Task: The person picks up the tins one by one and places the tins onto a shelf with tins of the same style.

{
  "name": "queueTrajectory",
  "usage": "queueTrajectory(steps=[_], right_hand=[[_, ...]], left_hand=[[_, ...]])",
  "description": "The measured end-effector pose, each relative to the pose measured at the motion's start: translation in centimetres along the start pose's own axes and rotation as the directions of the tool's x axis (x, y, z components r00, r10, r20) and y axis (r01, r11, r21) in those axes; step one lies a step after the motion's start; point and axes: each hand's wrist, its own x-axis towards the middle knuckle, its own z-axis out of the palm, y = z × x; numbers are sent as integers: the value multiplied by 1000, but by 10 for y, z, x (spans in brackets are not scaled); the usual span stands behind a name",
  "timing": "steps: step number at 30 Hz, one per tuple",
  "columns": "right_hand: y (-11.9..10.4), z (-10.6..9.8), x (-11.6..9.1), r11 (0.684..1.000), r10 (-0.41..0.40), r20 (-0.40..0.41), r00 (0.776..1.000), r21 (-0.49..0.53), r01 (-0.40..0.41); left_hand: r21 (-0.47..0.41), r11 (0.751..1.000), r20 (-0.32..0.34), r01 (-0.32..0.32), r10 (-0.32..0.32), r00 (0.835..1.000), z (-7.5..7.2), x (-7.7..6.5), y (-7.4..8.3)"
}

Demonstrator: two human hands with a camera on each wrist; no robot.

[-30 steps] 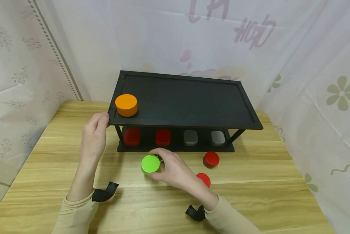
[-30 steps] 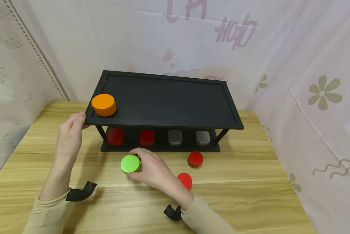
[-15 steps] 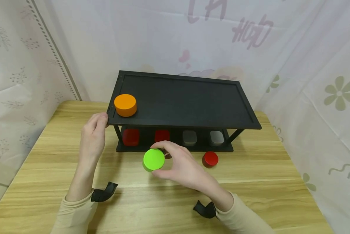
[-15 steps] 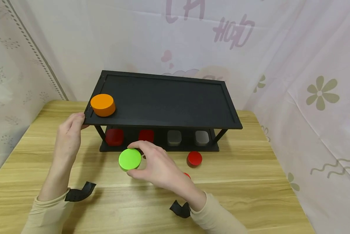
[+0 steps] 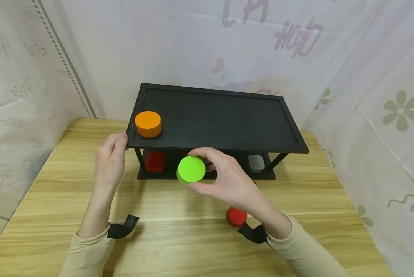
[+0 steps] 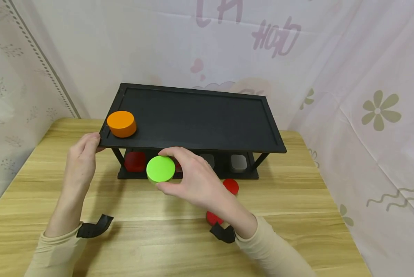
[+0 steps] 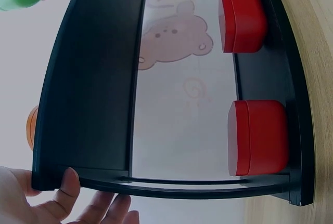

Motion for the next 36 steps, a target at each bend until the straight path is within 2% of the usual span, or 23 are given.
queueTrajectory(steps=[13, 18, 24, 36], right_hand=[[-1, -26, 23, 1000, 8, -46, 999, -2, -8], [2, -32, 33, 999, 53, -55, 997, -9, -54], [6, -35, 45, 997, 72, -79, 994, -25, -74], [19, -33, 68, 992, 56, -123, 991, -105, -69]], left_hand=[[6, 1000, -5, -7, 7, 1000, 0, 0, 0], [-4, 1000, -2, 0, 0, 1000, -1, 1, -1], [-6, 1000, 2, 1, -1, 1000, -1, 1, -2], [-10, 1000, -4, -2, 2, 1000, -1, 0, -2]])
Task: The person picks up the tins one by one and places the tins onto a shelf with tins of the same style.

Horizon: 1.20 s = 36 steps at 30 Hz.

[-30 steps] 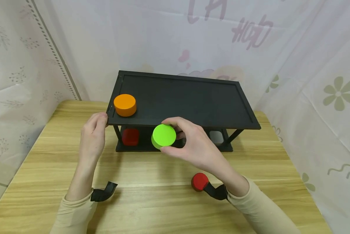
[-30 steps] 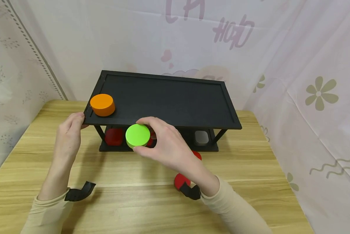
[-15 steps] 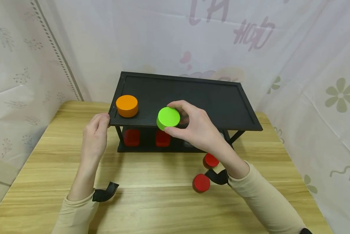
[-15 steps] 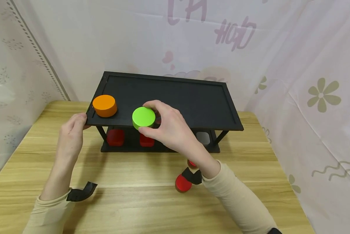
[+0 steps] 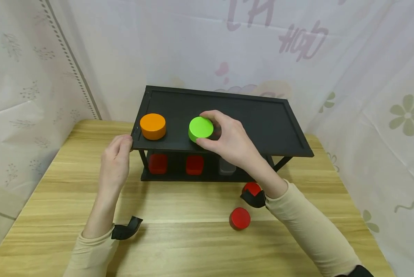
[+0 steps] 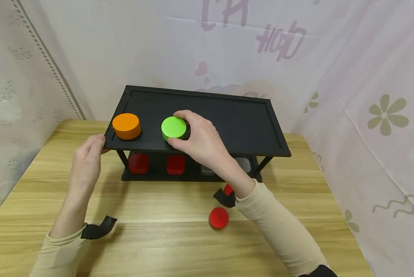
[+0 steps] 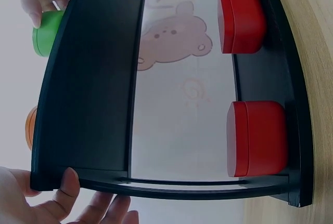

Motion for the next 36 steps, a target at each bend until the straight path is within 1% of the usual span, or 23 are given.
queueTrajectory(steps=[13, 21, 36], right_hand=[[11, 1, 10, 998, 63, 26, 998, 31, -63], [12, 2, 12, 997, 71, 57, 996, 14, -72], [11, 3, 16, 997, 71, 94, 993, -33, -69]], left_hand=[[3, 1000, 4, -25, 25, 1000, 2, -1, 1], [4, 999, 1, -34, 34, 999, 2, -1, 2], [6, 1000, -16, -22, 22, 1000, 1, 0, 2]])
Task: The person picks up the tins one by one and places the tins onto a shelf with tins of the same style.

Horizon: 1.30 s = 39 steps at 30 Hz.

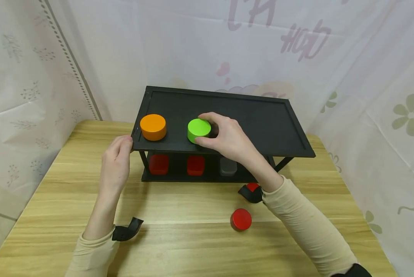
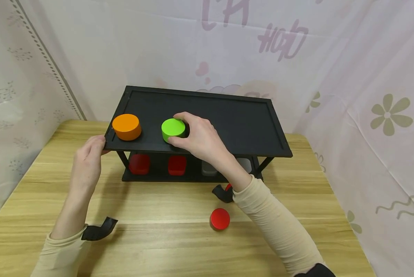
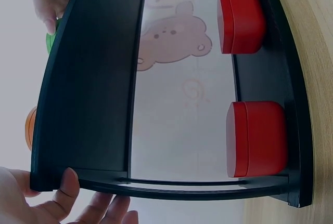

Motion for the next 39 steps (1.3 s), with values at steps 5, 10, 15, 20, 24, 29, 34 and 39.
queueTrajectory(steps=[5, 10, 15, 20, 24, 29, 34, 39], right_hand=[[0, 0, -1, 1000, -6, 1, 1000, -9, 6], [1, 0, -1, 1000, -17, 2, 1000, -1, 17], [1, -1, -2, 1000, -14, 4, 1000, 19, 14], [2, -3, -6, 999, 12, -3, 1000, 33, -12], [5, -6, -13, 999, 10, -32, 999, 43, -9], [9, -10, -25, 999, -9, -77, 997, 46, 12], [10, -15, -38, 998, -45, -115, 992, 40, 50], [10, -20, -53, 996, -64, -132, 989, 57, 72]], left_hand=[[6, 1000, -3, 3, -2, 1000, 1, 0, 0], [5, 1000, 1, 4, -4, 1000, 0, -1, 1], [-3, 1000, 11, 7, -7, 1000, 0, -1, 2], [0, 1000, 7, 13, -13, 1000, 0, -1, 2], [-5, 1000, 8, 12, -12, 1000, 0, 0, 1], [-14, 1000, 16, 13, -13, 1000, 1, 0, -1], [-13, 1000, 13, 14, -14, 1000, 1, 0, -1], [-7, 1000, 13, 23, -23, 1000, 1, 0, 0]])
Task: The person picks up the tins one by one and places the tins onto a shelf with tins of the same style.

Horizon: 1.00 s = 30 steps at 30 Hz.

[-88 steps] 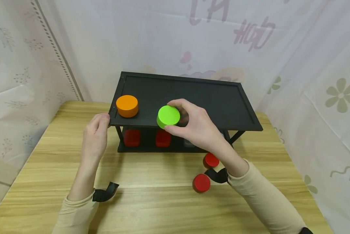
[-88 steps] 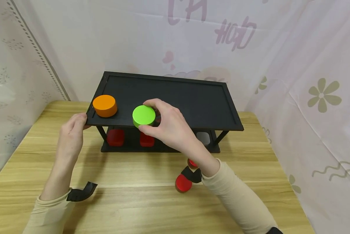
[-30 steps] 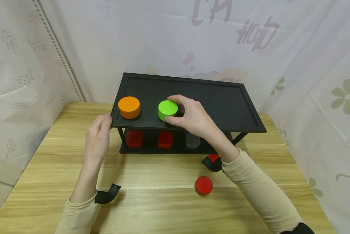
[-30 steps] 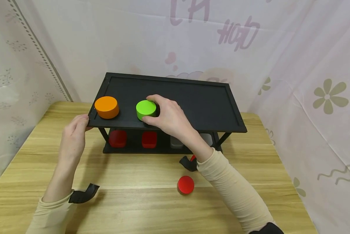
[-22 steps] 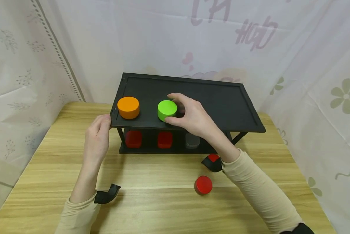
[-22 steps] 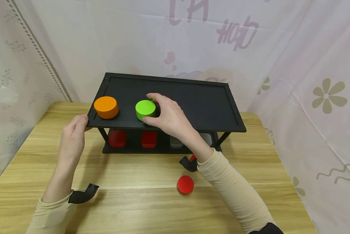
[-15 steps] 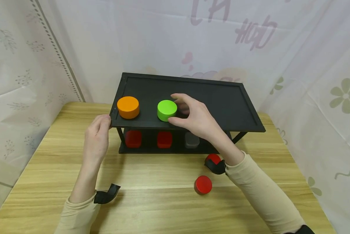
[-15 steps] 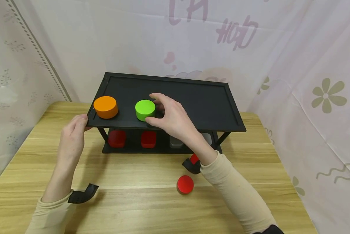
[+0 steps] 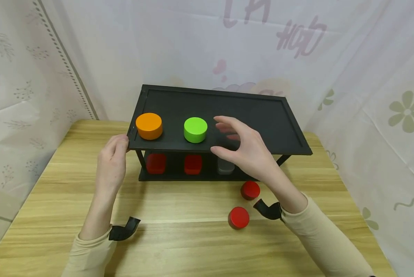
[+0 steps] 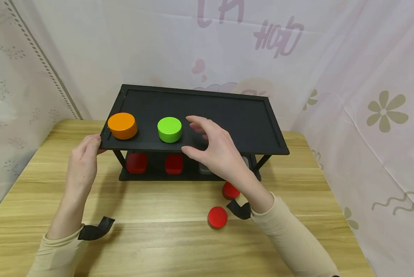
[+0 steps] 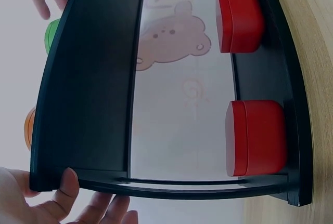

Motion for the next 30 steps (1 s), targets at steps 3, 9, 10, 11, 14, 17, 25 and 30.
queueTrajectory(steps=[3, 9, 10, 11, 14, 17, 25, 30], right_hand=[[-8, -5, -10, 1000, -1, -19, 1000, 16, 1], [-27, -16, -32, 999, 9, -52, 999, 42, -7], [-28, -18, -36, 999, 5, -57, 998, 43, -2], [-28, -19, -39, 999, -1, -61, 998, 44, 4], [-26, -21, -47, 999, -15, -69, 997, 51, 18], [-21, -21, -56, 998, -10, -66, 998, 57, 14], [12, -12, -80, 998, 10, -92, 996, 70, -3], [43, -4, -93, 998, 21, -96, 995, 57, -16]], left_hand=[[0, 1000, 3, 5, -5, 1000, 0, 0, 1], [12, 1000, -2, 1, -1, 1000, 0, 0, 2], [16, 1000, -4, 0, 0, 1000, 0, 0, 1], [19, 1000, -5, 0, 0, 1000, 0, 1, 1], [29, 1000, -11, 7, -6, 1000, 0, 1, 0], [33, 999, -12, 11, -11, 1000, 0, 1, 0], [33, 999, -1, 18, -18, 1000, -1, 1, -1], [36, 999, -10, 14, -14, 1000, 0, 1, 0]])
